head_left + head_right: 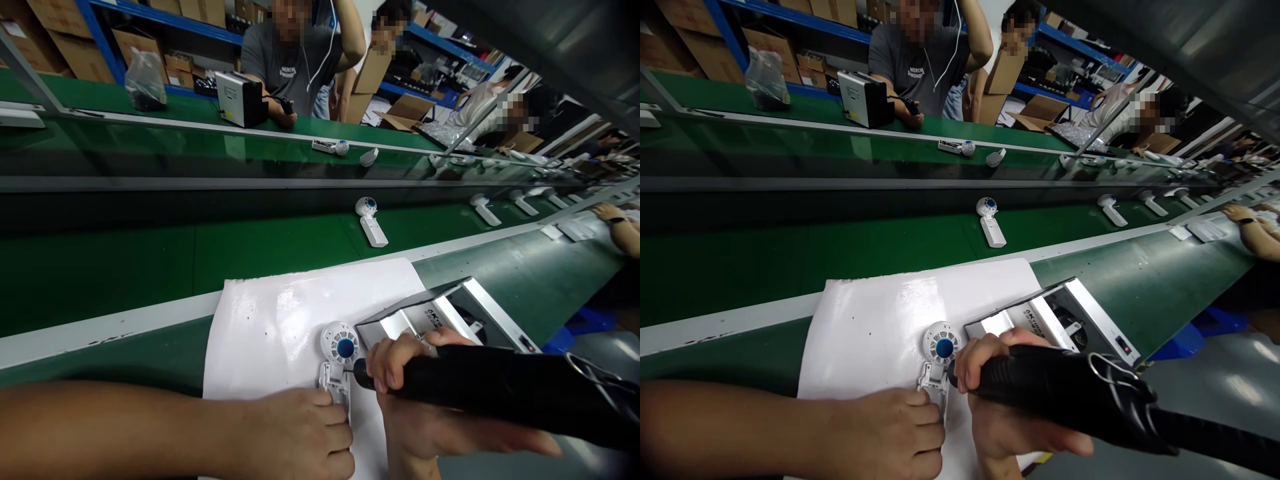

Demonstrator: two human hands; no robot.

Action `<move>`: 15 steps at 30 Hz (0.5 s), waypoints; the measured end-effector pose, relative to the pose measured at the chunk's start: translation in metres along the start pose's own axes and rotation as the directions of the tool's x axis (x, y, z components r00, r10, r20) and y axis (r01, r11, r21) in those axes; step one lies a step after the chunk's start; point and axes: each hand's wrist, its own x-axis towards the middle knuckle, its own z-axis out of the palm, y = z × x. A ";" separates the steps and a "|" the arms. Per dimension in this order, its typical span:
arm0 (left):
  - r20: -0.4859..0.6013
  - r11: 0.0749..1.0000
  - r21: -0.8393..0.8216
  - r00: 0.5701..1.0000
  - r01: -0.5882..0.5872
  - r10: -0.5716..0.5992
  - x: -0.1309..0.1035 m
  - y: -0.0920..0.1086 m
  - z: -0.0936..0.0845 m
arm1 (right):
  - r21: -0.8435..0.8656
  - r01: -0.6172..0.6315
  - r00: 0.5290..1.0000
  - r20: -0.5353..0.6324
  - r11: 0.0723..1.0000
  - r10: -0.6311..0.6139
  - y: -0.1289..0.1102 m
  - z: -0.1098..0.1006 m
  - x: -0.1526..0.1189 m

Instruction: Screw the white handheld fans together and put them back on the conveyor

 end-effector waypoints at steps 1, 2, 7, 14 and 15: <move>0.000 1.000 0.004 1.000 0.001 -0.001 0.000 0.000 0.000 | -0.001 0.000 1.000 -0.007 1.000 0.000 0.002 0.000 0.000; -0.001 1.000 0.009 1.000 0.002 -0.002 0.000 0.000 -0.001 | 0.000 0.001 1.000 -0.008 1.000 -0.001 0.004 0.001 0.000; -0.017 1.000 0.029 1.000 0.000 0.000 0.002 0.001 -0.001 | 0.003 0.020 1.000 0.023 1.000 -0.020 0.012 0.007 -0.004; -0.020 1.000 0.004 1.000 -0.001 0.001 0.002 0.000 0.001 | -0.040 0.027 0.999 -0.038 0.999 -0.029 0.014 0.016 -0.010; -0.016 1.000 0.008 1.000 0.002 -0.002 0.002 0.000 0.000 | -0.041 0.034 0.999 -0.037 0.999 -0.035 0.015 0.017 -0.010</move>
